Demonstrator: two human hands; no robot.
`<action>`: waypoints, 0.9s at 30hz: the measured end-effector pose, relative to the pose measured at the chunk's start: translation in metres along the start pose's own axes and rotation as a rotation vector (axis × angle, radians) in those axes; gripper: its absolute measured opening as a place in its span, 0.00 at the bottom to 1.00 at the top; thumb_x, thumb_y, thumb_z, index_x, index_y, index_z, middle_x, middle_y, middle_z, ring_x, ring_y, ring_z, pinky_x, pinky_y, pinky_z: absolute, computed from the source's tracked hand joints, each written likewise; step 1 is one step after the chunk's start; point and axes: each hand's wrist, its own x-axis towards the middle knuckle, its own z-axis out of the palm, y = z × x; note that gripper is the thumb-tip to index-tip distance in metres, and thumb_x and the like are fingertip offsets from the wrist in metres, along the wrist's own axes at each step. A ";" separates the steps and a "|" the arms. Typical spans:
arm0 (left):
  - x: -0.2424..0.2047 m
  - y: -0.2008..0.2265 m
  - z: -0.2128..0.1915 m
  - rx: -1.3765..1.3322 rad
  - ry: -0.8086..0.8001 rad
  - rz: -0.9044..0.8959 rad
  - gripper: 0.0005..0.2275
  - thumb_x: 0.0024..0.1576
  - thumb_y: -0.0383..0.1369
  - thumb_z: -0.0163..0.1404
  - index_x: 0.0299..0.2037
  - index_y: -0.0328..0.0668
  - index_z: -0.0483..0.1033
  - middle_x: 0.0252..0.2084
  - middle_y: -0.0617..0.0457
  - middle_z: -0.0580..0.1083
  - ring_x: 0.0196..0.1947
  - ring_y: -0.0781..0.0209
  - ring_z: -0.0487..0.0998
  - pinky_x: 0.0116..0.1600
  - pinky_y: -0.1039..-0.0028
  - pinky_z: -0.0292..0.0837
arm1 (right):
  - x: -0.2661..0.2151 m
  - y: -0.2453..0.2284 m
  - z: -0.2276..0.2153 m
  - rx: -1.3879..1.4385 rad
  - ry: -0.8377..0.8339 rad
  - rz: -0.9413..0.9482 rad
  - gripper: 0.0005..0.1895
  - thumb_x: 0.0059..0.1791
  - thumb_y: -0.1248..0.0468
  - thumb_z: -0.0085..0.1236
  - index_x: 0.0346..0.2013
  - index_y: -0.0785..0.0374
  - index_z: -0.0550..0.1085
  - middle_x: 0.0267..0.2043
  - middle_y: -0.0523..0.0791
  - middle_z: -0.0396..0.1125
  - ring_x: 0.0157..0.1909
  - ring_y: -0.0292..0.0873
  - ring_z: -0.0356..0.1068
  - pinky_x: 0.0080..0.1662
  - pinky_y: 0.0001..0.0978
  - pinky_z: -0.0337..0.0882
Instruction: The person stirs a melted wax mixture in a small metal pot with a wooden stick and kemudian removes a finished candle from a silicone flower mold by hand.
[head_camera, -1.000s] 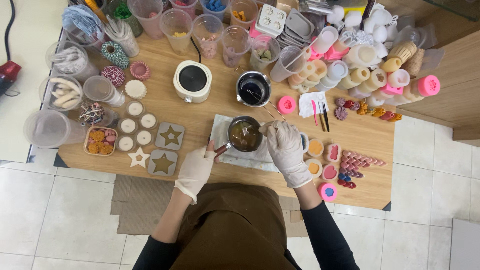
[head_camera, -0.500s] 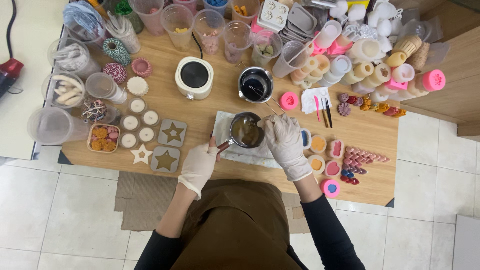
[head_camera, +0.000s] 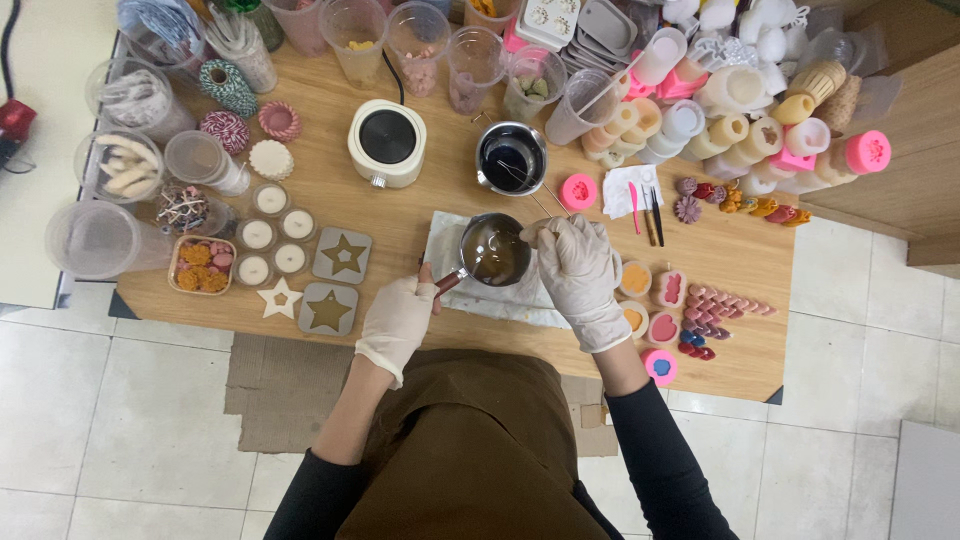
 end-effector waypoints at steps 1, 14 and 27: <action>0.000 0.000 -0.001 -0.030 -0.011 -0.027 0.28 0.65 0.52 0.33 0.23 0.41 0.77 0.18 0.49 0.72 0.17 0.53 0.73 0.30 0.64 0.71 | 0.000 0.001 0.002 -0.001 -0.001 0.001 0.04 0.55 0.66 0.53 0.38 0.53 0.74 0.37 0.38 0.72 0.40 0.45 0.67 0.46 0.42 0.64; -0.008 0.011 -0.009 0.003 -0.061 -0.065 0.29 0.66 0.53 0.31 0.24 0.41 0.76 0.17 0.48 0.70 0.17 0.53 0.73 0.31 0.64 0.70 | 0.010 -0.017 -0.014 -0.057 -0.053 -0.021 0.04 0.53 0.64 0.55 0.35 0.52 0.76 0.34 0.41 0.71 0.37 0.47 0.68 0.44 0.42 0.64; -0.002 0.009 -0.006 0.026 -0.035 0.006 0.30 0.66 0.53 0.31 0.22 0.41 0.77 0.17 0.48 0.71 0.18 0.54 0.74 0.33 0.64 0.70 | 0.009 -0.012 -0.013 -0.031 -0.013 -0.059 0.04 0.55 0.64 0.53 0.37 0.52 0.76 0.35 0.38 0.71 0.39 0.45 0.69 0.46 0.42 0.65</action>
